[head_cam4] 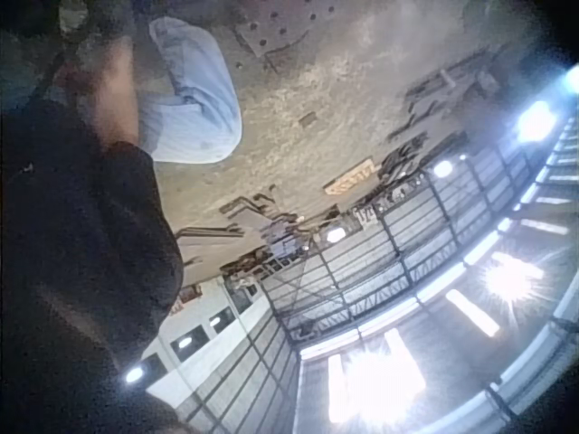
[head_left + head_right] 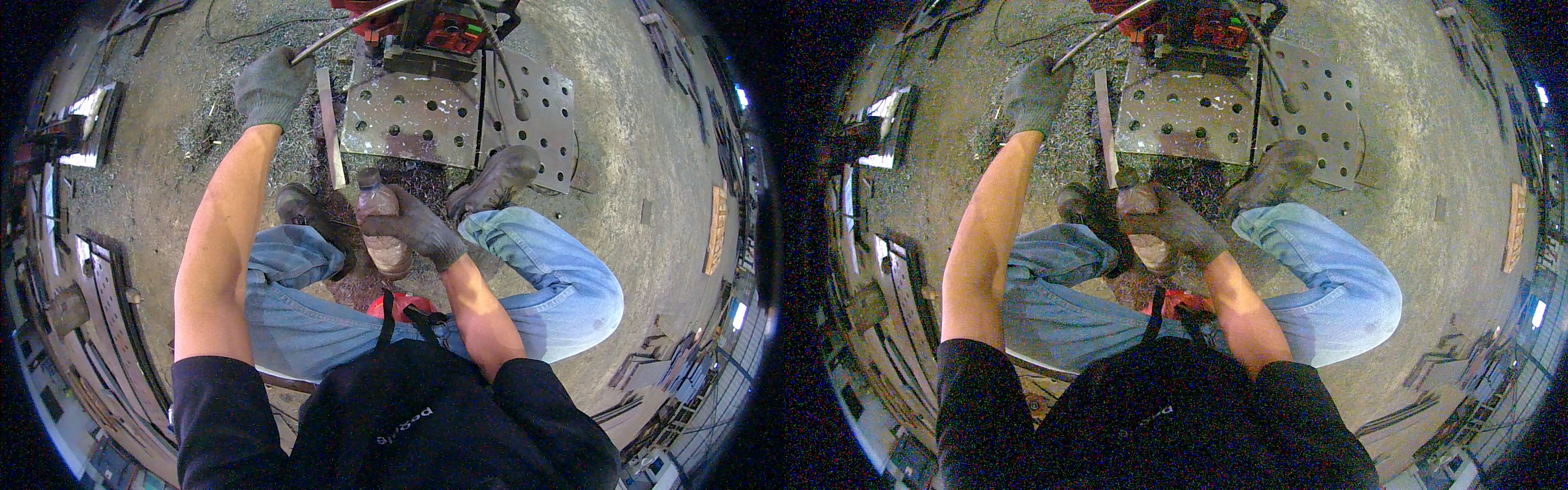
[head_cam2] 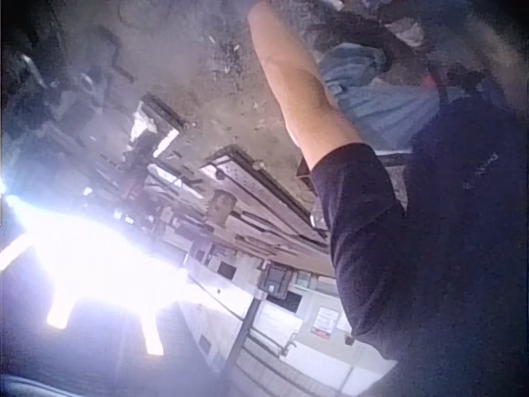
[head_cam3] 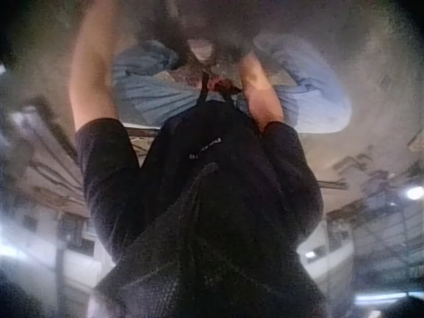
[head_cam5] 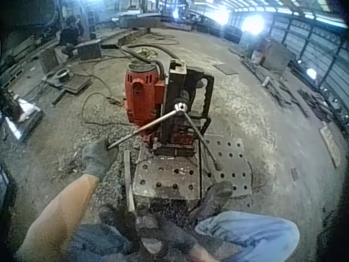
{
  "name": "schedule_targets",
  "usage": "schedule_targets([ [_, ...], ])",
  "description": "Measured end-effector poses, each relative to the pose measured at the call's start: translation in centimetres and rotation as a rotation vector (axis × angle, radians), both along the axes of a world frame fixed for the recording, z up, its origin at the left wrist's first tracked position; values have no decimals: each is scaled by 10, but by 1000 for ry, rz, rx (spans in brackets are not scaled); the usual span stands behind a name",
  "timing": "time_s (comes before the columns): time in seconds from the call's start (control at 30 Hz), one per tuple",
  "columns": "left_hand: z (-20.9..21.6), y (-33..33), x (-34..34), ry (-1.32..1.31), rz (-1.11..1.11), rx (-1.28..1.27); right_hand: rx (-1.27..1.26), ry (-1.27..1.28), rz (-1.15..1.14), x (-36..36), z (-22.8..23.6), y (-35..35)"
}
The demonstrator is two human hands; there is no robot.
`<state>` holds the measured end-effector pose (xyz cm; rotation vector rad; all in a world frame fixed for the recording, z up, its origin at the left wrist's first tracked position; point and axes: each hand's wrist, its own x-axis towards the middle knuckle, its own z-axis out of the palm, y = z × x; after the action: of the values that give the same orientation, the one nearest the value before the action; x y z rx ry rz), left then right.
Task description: The person operates a red drill press to drill holes into a perforated metal plate. They adjust the machine's handle, position the metal plate, and apply a liquid from a plastic bottle to the drilling area during the process.
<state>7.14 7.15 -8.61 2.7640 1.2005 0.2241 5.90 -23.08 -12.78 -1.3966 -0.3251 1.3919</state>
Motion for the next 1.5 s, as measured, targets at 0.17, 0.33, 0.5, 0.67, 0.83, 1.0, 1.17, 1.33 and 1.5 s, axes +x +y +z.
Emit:
schedule_targets([
  [0.17, 2, -1, 1, 5, -2, 6, -9, 4, 2, 1, -1, 0],
  [0.33, 1, -1, 0, -7, -10, -1, 1, -20, -4, 1, 0, 1],
  [0.5, -2, -1, 1, -6, 0, 13, 30, 16, -21, 1, -6, -1],
  [0.67, -2, -1, 0, -4, -11, 10, -21, -31, -49, 4, 6, 0],
  [0.83, -1, 0, 1, 39, 11, 12, -128, -4, -114, 5, 8, -4],
  [1.0, 1, -1, 3, 35, 8, -30, -109, 194, -229, 4, -17, -7],
  [1.17, -6, 4, 1, 14, -11, 14, -86, 319, -304, 4, -16, -8],
  [1.33, -6, 2, 3, 24, -7, 12, -109, 309, -329, 3, -23, -9],
  [1.5, -7, 3, 1, 7, -19, 6, -177, 102, -173, 9, -6, -7],
])
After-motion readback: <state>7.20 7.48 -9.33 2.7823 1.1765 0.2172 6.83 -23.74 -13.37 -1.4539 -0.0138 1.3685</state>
